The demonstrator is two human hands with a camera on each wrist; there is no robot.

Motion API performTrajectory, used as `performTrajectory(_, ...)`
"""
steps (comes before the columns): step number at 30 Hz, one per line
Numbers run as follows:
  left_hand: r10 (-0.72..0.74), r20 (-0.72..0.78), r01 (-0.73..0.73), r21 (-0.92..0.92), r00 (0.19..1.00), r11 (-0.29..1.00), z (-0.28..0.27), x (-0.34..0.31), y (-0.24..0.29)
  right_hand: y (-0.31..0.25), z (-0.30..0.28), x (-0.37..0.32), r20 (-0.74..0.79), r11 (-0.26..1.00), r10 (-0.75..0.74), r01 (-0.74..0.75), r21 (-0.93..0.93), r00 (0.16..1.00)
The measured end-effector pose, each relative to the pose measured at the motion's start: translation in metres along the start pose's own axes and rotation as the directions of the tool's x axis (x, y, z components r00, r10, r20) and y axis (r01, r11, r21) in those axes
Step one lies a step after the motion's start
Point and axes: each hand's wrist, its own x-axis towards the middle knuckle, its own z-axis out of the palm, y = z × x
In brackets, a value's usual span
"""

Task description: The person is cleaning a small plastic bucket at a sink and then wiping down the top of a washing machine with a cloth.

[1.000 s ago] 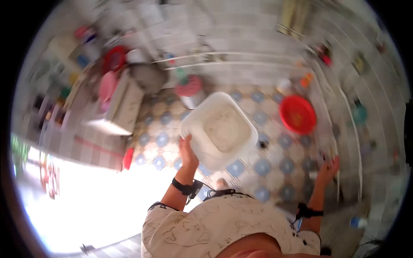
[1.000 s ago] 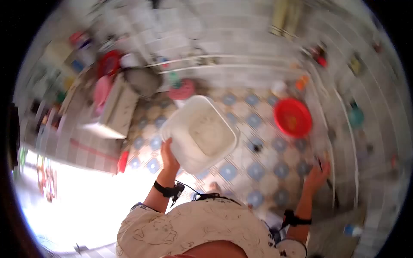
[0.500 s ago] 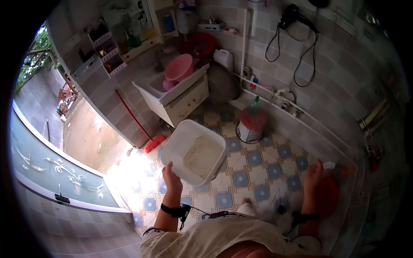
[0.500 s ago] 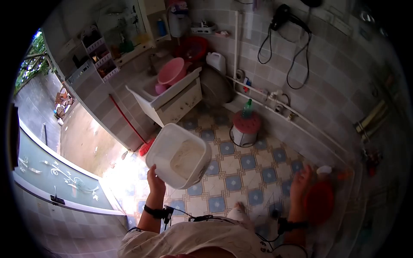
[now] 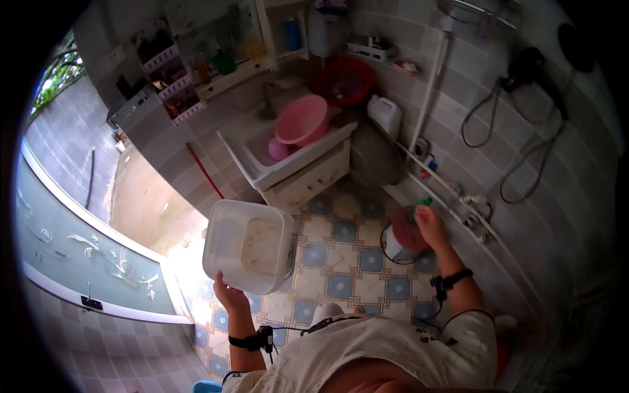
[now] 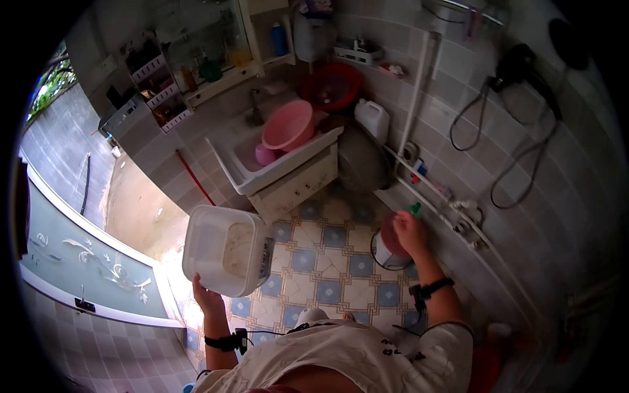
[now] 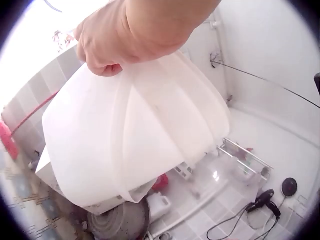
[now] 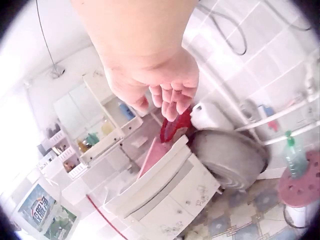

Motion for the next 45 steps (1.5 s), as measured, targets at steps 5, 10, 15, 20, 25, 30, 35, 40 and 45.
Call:
performTrajectory(5,0.079,0.043,-0.077,-0.055,0.996,0.996,0.030,0.038,0.000,-0.042,0.117,0.138,0.301,0.991,-0.076,0.037,0.131,0.951)
performTrajectory(10,0.171,0.016,-0.170,-0.073,0.985,0.983,0.078,0.112,-0.007,-0.047,0.235,0.263,0.442,0.956,-0.018,-0.114,0.270,0.897)
performTrajectory(15,0.157,-0.002,-0.157,-0.071,0.988,0.985,0.137,0.197,0.000,-0.043,0.307,0.386,0.460,0.935,0.113,-0.251,0.251,0.880)
performTrajectory(20,0.173,-0.058,-0.174,-0.008,0.983,0.985,0.194,0.253,0.004,-0.055,0.342,0.458,0.371,0.878,0.295,-0.403,0.258,0.880)
performTrajectory(25,0.148,-0.034,-0.148,0.007,0.988,0.989,0.211,0.288,-0.007,-0.069,0.357,0.488,0.350,0.805,0.272,-0.411,0.428,0.896)
performTrajectory(30,0.214,-0.142,-0.212,0.024,0.967,0.977,0.244,0.299,-0.024,-0.098,0.357,0.507,0.202,0.800,0.025,-0.141,0.583,0.979)
performTrajectory(35,0.255,-0.187,-0.259,0.005,0.949,0.966,0.271,0.312,-0.044,-0.165,0.299,0.495,0.289,0.925,-0.373,0.379,0.039,0.882)
performTrajectory(40,0.228,-0.188,-0.238,-0.033,0.955,0.971,0.295,0.328,-0.065,-0.174,0.279,0.491,0.189,0.505,-0.854,0.859,0.079,0.485)
performTrajectory(45,0.198,-0.119,-0.205,-0.050,0.973,0.977,0.312,0.339,-0.080,-0.169,0.263,0.493,0.153,0.416,-0.901,0.908,0.044,0.405)
